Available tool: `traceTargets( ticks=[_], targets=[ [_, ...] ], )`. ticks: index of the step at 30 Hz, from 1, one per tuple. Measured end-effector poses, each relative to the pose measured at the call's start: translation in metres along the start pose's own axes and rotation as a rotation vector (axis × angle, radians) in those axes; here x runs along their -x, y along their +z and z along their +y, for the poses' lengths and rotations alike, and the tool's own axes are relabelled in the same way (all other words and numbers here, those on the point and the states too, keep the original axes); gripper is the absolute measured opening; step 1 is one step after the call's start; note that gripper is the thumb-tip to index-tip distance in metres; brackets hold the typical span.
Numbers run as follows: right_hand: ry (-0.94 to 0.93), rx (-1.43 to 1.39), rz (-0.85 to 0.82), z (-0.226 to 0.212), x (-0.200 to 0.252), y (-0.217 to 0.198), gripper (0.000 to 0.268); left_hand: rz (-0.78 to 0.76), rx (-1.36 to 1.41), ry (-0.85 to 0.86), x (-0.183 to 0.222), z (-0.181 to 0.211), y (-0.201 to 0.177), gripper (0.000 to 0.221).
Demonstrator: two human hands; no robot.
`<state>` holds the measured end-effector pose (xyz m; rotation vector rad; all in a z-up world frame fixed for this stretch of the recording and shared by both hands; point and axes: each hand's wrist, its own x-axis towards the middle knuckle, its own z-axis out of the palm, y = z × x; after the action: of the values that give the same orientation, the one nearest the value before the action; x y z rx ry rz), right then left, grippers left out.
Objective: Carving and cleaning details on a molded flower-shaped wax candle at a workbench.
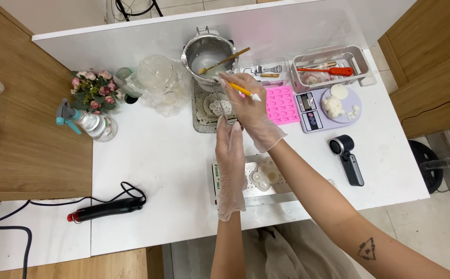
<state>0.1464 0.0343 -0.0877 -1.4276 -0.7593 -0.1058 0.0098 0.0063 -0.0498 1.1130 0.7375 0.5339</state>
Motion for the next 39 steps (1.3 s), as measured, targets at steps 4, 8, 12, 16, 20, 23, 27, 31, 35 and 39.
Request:
traceTargets(
  ticks=[4, 8, 12, 16, 20, 23, 27, 31, 35, 39],
  targets=[
    [-0.090, 0.193, -0.057, -0.001, 0.003, -0.008, 0.016, 0.015, -0.004, 0.048, 0.002, 0.002, 0.004, 0.075],
    [-0.090, 0.226, -0.072, -0.004, 0.003, -0.017, 0.013, 0.012, 0.034, 0.056, 0.003, -0.002, 0.002, 0.072],
    [-0.142, 0.294, -0.075, -0.021, 0.004, -0.029, 0.007, 0.002, -0.023, 0.022, 0.010, 0.010, 0.004, 0.071],
    [0.121, 0.137, -0.105, -0.046, 0.020, -0.069, 0.013, 0.013, 0.024, -0.005, 0.018, -0.010, -0.008, 0.067],
    [0.435, -0.146, 0.034, -0.071, 0.048, -0.120, 0.024, 0.016, -0.310, 0.073, 0.047, -0.041, -0.023, 0.054],
    [0.629, -0.053, 0.035, -0.093, 0.077, -0.149, 0.031, 0.007, -0.584, 0.223, 0.074, -0.072, -0.028, 0.057],
    [0.735, -0.044, 0.061, -0.058, 0.134, -0.183, 0.025, 0.037, -0.980, 0.489, 0.088, -0.116, -0.032, 0.087],
    [0.808, -0.062, 0.051, -0.052, 0.159, -0.193, 0.021, -0.004, -1.065, 0.440, 0.091, -0.126, -0.024, 0.099],
    [0.799, -0.061, 0.002, -0.049, 0.161, -0.188, 0.013, 0.007, -1.085, 0.498, 0.083, -0.142, -0.028, 0.093],
    [0.777, 0.008, -0.001, -0.037, 0.169, -0.194, 0.013, 0.041, -0.952, 0.584, 0.081, -0.146, -0.030, 0.074]
  ],
)
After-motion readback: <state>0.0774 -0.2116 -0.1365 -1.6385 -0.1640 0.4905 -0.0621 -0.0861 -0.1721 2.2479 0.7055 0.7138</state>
